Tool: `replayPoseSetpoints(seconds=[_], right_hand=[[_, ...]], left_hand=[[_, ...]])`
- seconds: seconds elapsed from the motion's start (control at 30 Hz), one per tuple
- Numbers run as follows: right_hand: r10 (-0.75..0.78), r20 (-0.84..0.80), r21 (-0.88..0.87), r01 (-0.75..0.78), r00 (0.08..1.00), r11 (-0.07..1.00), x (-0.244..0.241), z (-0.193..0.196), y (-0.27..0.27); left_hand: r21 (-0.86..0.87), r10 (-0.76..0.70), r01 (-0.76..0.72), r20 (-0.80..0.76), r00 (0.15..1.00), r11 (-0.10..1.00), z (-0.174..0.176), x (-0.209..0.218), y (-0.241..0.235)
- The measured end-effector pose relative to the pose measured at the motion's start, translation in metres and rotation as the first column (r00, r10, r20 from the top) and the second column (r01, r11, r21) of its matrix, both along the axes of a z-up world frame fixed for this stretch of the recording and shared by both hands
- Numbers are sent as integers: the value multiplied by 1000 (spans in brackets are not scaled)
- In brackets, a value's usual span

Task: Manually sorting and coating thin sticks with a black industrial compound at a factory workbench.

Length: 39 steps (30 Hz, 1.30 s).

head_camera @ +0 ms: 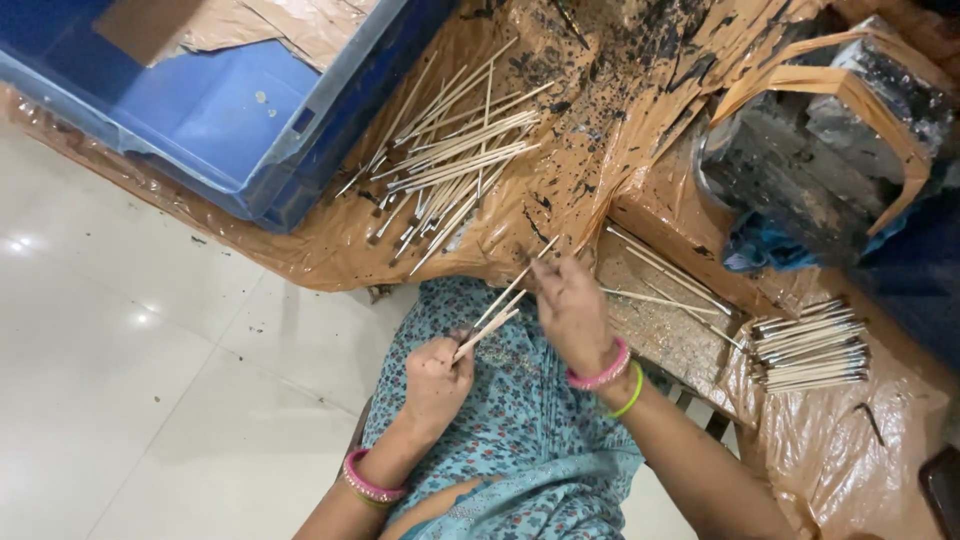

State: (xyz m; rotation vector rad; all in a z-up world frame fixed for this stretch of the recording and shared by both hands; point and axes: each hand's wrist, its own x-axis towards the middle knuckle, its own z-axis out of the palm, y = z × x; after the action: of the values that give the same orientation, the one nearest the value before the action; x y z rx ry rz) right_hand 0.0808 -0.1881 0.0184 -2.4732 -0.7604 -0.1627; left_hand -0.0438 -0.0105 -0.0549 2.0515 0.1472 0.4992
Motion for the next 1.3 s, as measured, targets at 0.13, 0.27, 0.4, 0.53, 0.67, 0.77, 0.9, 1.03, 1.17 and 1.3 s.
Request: replayPoseSetpoints(seconds=[0.13, 0.27, 0.4, 0.53, 0.67, 0.77, 0.9, 1.03, 1.17, 1.3], right_hand=[[127, -165, -20, -132, 978, 991, -24, 9, 4], [-16, -33, 59, 18, 999, 998, 20, -4, -17], [33, -25, 37, -32, 999, 999, -20, -1, 1], [159, -62, 42, -156, 985, 987, -16, 4, -5], [28, -67, 0, -28, 997, 1000, -11, 5, -1], [228, -70, 7, -228, 971, 974, -41, 3, 4], [200, -12, -14, -200, 980, 980, -9, 7, -3], [160, -91, -8, -161, 983, 987, -30, 9, 10], [197, -150, -89, -212, 969, 973, -12, 7, 6], [-50, -97, 23, 52, 994, 998, 15, 6, -6]], left_hand=[[57, -67, 65, 41, 997, 996, 0, -2, 1], [155, -113, 99, 87, 990, 983, -1, -5, 0], [145, -86, 71, 98, 992, 987, 11, 2, 1], [-352, -64, -102, -431, 900, 930, 16, 6, 1], [-637, -187, -17, -251, 950, 771, -4, 9, 5], [-707, -186, -132, -354, 916, 695, -7, 8, 5], [-722, -241, -90, -342, 908, 686, -11, 6, 3], [-695, -215, -74, -319, 923, 715, -9, 5, 0], [-562, -124, -117, -372, 920, 819, -7, 1, -5], [-442, -86, -71, -325, 942, 894, 29, 4, -2]])
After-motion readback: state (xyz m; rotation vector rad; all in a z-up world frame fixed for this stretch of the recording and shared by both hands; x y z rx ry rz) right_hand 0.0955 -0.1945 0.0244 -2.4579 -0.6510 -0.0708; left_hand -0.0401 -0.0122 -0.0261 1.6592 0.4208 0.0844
